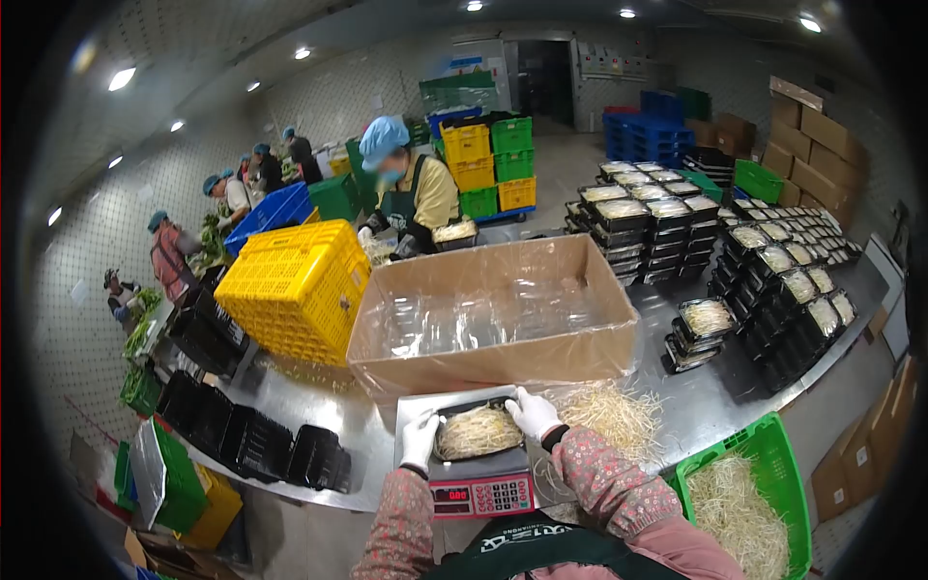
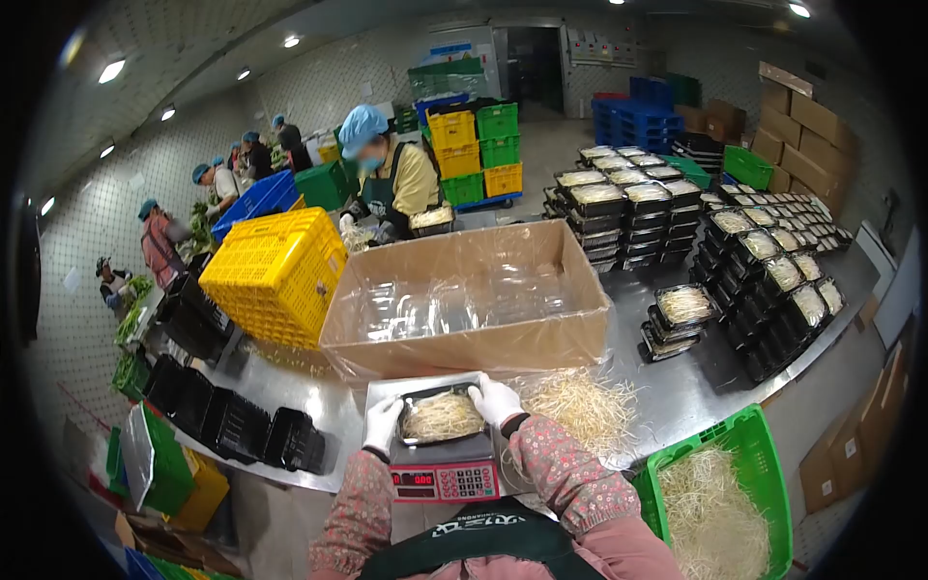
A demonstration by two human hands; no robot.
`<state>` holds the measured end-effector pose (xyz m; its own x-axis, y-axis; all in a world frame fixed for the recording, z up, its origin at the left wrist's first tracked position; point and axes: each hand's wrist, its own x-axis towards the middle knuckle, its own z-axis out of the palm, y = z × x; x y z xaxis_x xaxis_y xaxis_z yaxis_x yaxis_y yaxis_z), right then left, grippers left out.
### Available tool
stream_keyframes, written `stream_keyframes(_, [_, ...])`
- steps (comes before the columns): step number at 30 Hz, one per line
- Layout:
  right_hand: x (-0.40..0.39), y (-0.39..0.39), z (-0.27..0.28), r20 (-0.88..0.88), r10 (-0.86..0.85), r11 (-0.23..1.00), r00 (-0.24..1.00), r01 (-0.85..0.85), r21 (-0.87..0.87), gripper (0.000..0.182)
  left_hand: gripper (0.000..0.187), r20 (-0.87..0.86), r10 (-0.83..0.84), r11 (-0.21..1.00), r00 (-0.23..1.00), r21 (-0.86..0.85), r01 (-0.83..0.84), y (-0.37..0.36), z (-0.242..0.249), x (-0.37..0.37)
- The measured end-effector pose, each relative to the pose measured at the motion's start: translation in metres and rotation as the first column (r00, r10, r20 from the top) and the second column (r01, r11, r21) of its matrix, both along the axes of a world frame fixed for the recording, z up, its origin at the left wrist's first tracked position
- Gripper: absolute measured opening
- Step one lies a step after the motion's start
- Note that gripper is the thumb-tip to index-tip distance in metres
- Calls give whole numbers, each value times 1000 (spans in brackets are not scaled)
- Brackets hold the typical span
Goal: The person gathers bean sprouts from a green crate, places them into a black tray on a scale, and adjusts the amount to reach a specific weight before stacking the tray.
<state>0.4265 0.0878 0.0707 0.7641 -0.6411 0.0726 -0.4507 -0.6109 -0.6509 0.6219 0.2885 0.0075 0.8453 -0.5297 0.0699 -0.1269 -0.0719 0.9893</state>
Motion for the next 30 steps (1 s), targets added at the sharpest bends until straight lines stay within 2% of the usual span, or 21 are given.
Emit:
stream_keyframes(1, [-1,-2,-11,92,1,999,996,-6,49,34,35,-16,-83,991,996,-108,80,5,2,-1])
stream_keyframes(2, [2,-6,-22,154,-21,976,988,-13,217,32,30,-209,-94,995,973,-40,88,11,26,-8])
stream_keyframes(3, [8,-11,-38,209,-50,925,977,-33,379,30,26,-305,-100,995,947,-15,100,12,31,-6])
stream_keyframes(4, [26,-20,-78,359,-141,817,923,-97,569,20,21,-398,-99,994,912,11,113,13,36,-4])
stream_keyframes(6, [21,-19,-57,306,-221,676,926,-81,733,15,15,-404,-121,992,907,-19,125,10,8,15])
stream_keyframes(8, [16,-14,-39,254,-300,518,919,-66,853,14,11,-337,-82,984,938,-176,23,2,13,-2])
stream_keyframes(9, [21,-13,-46,329,-332,565,884,-93,820,12,9,-307,-57,966,950,-257,-25,-1,17,-8])
stream_keyframes(11, [38,-15,-85,475,-375,656,796,-134,743,10,10,-305,-14,974,952,-221,-57,-3,16,-8])
stream_keyframes(12, [38,-13,-80,480,-359,694,800,-115,711,11,11,-293,-3,974,956,-219,-63,-3,18,-11])
stream_keyframes(13, [33,-13,-75,459,-338,669,822,-134,731,14,12,-280,8,974,960,-215,-71,-4,20,-13])
stream_keyframes(15, [16,-12,-64,420,-294,612,859,-168,773,20,24,-279,-93,967,956,-252,20,9,33,-28])
stream_keyframes(16, [9,-13,-65,429,-232,635,873,-198,747,26,30,-276,-145,960,950,-271,68,12,42,-32])
stream_keyframes(17, [-25,0,-2,172,-125,604,977,-63,795,30,51,-481,-97,993,871,-101,55,28,28,-25])
stream_keyframes(18, [-42,11,10,121,-102,572,987,-41,820,32,55,-527,-92,996,845,-66,67,41,55,-47])
stream_keyframes(19, [-49,14,10,72,-77,544,994,-18,839,33,23,-502,-79,997,861,-31,74,54,38,-49])
stream_keyframes(20, [-53,15,-9,125,-35,458,991,-95,884,32,27,-652,-287,956,702,-237,171,65,37,-52])
stream_keyframes(21, [-57,18,-22,176,1,358,984,-165,919,30,15,-696,-249,958,673,-281,62,65,37,-70])
stream_keyframes(22, [-59,26,-21,231,-113,305,966,-188,934,26,13,-692,-252,947,676,-321,24,61,38,-77])
stream_keyframes(26, [-46,36,-43,292,-319,286,901,-202,937,24,11,-592,-199,925,781,-376,-50,54,30,-86])
stream_keyframes(29, [-40,39,-46,256,-408,228,877,-173,958,25,10,-608,-104,939,787,-321,-124,47,25,-84])
stream_keyframes(30, [-40,38,-44,256,-365,259,895,-166,951,20,5,-571,-87,950,816,-294,-104,47,15,-82])
